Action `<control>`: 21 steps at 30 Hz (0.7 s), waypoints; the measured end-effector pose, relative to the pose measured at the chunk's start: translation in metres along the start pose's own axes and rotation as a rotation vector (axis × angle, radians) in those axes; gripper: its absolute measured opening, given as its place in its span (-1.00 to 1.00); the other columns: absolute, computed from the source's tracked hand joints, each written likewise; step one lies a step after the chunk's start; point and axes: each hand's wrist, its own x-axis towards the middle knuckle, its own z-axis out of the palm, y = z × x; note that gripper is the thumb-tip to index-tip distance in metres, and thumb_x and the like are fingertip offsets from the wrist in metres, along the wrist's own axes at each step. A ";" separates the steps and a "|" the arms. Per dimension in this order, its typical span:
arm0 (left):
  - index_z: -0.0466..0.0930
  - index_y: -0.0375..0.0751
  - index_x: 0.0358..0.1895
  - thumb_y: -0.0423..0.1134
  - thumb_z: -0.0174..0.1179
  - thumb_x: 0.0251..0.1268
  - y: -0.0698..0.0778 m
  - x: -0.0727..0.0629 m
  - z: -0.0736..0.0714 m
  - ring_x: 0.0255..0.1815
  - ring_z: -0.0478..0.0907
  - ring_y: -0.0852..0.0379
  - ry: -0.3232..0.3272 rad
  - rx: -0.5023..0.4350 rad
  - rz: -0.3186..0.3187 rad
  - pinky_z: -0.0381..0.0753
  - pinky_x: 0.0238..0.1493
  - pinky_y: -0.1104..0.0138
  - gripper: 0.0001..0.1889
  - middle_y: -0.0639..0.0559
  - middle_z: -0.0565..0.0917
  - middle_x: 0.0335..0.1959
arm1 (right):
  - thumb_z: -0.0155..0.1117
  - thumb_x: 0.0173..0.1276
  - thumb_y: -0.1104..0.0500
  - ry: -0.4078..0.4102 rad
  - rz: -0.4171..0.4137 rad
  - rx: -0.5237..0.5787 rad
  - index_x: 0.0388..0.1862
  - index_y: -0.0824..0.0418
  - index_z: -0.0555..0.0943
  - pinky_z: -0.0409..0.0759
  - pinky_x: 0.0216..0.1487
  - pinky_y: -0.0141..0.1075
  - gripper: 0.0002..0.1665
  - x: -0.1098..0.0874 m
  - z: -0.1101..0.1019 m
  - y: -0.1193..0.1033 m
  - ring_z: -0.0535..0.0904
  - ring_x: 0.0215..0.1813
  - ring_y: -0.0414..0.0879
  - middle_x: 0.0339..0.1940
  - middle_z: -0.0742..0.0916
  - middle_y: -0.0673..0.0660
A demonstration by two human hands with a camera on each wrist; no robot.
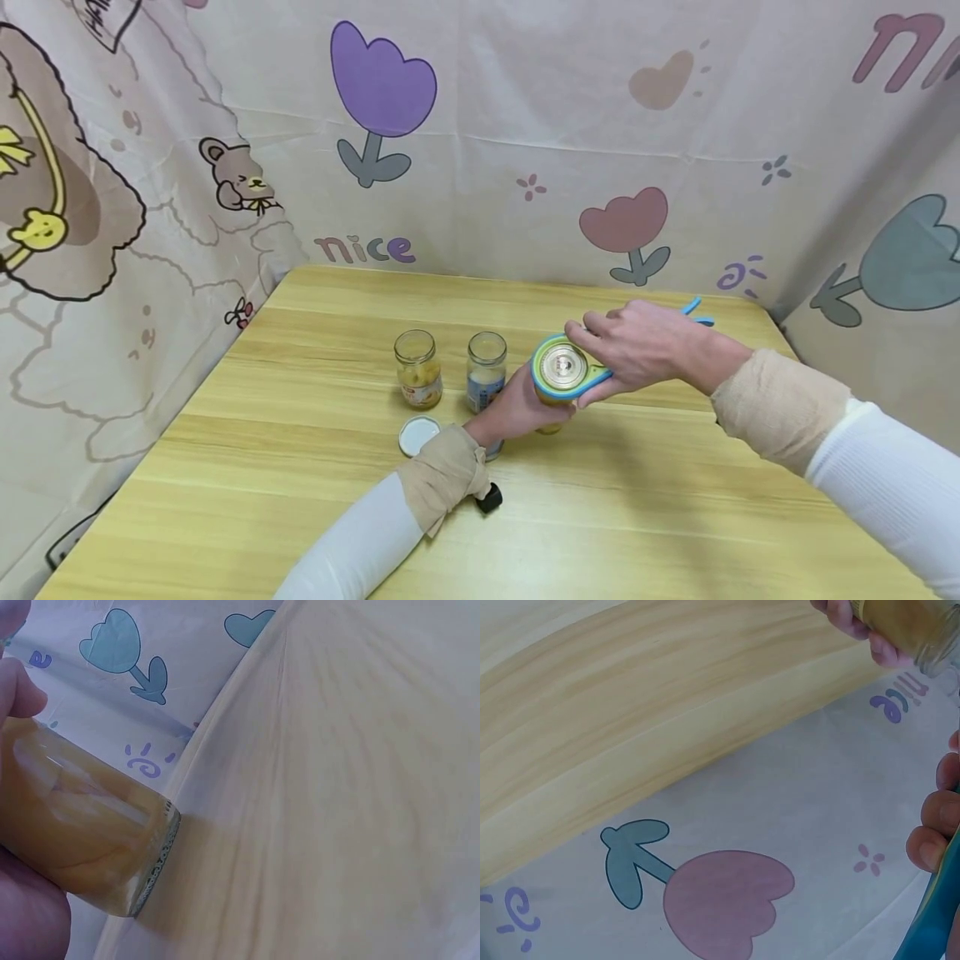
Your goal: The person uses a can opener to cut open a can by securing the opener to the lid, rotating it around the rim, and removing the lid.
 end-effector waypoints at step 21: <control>0.37 0.07 0.34 -0.33 0.42 0.16 0.004 0.000 0.002 -0.12 0.61 0.34 0.054 0.017 -0.157 0.70 -0.07 0.40 -0.33 0.08 0.63 0.04 | -0.34 0.36 -0.71 0.016 0.106 -0.071 0.02 0.28 0.52 0.13 -0.76 -0.36 0.12 -0.032 -0.020 0.004 0.31 -0.65 -0.20 -0.53 0.49 -0.01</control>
